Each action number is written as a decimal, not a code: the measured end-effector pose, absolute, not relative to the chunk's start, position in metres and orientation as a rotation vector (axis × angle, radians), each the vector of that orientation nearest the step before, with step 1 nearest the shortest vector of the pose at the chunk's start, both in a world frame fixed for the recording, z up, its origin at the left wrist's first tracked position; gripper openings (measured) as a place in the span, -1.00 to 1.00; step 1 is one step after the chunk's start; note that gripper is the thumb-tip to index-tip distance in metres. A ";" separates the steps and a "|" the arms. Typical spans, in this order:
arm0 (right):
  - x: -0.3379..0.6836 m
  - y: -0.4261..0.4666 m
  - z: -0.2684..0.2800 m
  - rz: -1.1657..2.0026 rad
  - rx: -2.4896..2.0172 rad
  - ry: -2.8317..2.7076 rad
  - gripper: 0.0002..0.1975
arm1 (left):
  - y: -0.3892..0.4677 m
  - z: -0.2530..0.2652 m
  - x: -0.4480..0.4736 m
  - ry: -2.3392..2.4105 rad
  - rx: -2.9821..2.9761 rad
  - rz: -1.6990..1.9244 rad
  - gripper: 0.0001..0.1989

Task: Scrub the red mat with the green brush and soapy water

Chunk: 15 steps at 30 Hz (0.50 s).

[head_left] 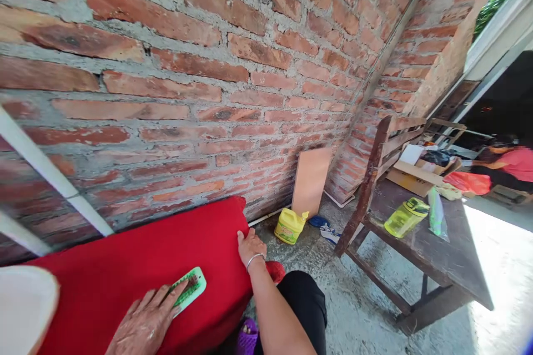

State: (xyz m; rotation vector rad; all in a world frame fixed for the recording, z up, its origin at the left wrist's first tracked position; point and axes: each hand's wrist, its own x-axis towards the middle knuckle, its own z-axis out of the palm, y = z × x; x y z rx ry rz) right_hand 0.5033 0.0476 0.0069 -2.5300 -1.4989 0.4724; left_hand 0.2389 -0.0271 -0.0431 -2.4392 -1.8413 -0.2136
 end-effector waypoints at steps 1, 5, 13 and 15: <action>0.504 0.048 0.008 0.499 -2.529 -1.507 -0.42 | -0.023 -0.031 0.231 -1.848 -2.417 -0.159 -0.53; 0.508 0.052 0.009 0.611 -2.519 -1.550 -0.40 | 0.000 0.008 0.233 -2.015 -2.215 -0.057 -0.54; 0.511 0.055 0.009 0.693 -2.528 -1.581 -0.36 | -0.034 -0.008 0.304 -1.664 -2.597 -0.076 -0.48; 0.511 0.055 0.008 0.707 -2.527 -1.575 -0.35 | -0.048 -0.015 0.292 -1.510 -2.703 -0.094 -0.46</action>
